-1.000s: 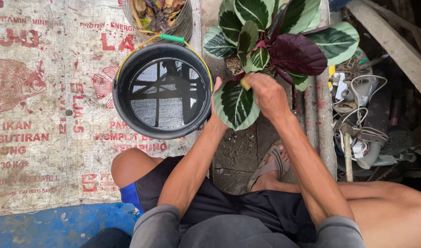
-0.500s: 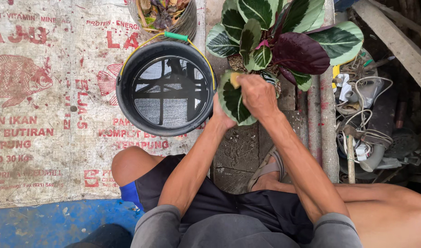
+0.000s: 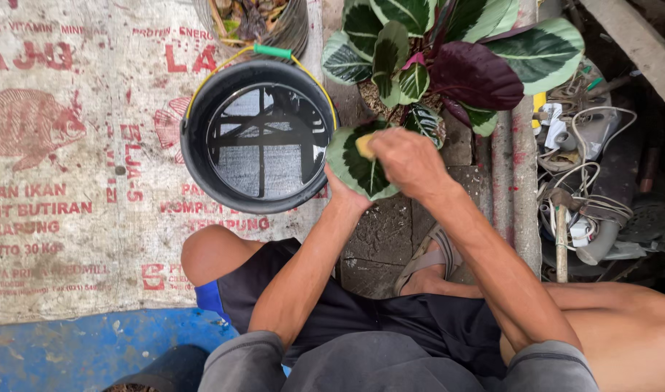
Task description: The person sits on the floor and uses a yellow sponge to wipe the leaves of a potted plant. They repeatedly dip the sponge into a bucket of water and clean each leaf individually, moving around the plant to reach different sides.
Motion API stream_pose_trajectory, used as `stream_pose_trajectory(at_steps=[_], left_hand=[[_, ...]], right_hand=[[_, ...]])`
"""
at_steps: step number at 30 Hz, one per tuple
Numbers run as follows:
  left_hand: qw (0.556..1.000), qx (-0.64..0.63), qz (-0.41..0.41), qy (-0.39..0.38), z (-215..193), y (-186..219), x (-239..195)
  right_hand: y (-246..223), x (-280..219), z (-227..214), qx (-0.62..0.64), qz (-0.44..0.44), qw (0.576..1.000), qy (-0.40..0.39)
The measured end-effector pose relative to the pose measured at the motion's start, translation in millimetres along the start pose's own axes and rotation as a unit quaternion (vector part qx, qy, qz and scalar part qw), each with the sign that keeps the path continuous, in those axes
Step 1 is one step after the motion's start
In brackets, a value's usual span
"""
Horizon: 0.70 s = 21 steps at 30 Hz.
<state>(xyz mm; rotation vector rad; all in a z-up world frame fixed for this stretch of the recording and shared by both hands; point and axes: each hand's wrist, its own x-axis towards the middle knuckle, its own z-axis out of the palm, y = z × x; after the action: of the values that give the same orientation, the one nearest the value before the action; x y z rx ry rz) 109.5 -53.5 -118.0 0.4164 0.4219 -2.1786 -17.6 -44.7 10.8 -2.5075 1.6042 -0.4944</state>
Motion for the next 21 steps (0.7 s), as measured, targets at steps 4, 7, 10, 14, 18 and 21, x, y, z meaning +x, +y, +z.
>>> stream_pose_trajectory(at_steps=[4,7,10,14,18,21], left_hand=[[1.000,0.012,-0.013,0.000,21,0,-17],[0.999,0.034,-0.014,0.006,38,2,-30],[0.998,0.048,-0.019,-0.029,53,2,-43],[0.995,0.096,0.009,-0.014,64,-5,-53],[0.999,0.039,0.011,-0.021,63,-2,-57],[0.997,0.041,0.044,-0.039,60,2,-58]], right_hand=[[-12,-8,-15,-0.063,0.064,0.993,-0.076],[-19,-15,-21,-0.035,0.099,0.992,-0.074],[-27,-13,-21,0.065,0.138,0.987,-0.039],[-35,-3,-16,0.111,0.153,0.979,0.074],[-48,-2,-22,0.139,0.148,0.979,-0.034],[-56,-4,-35,0.114,0.132,0.982,-0.068]])
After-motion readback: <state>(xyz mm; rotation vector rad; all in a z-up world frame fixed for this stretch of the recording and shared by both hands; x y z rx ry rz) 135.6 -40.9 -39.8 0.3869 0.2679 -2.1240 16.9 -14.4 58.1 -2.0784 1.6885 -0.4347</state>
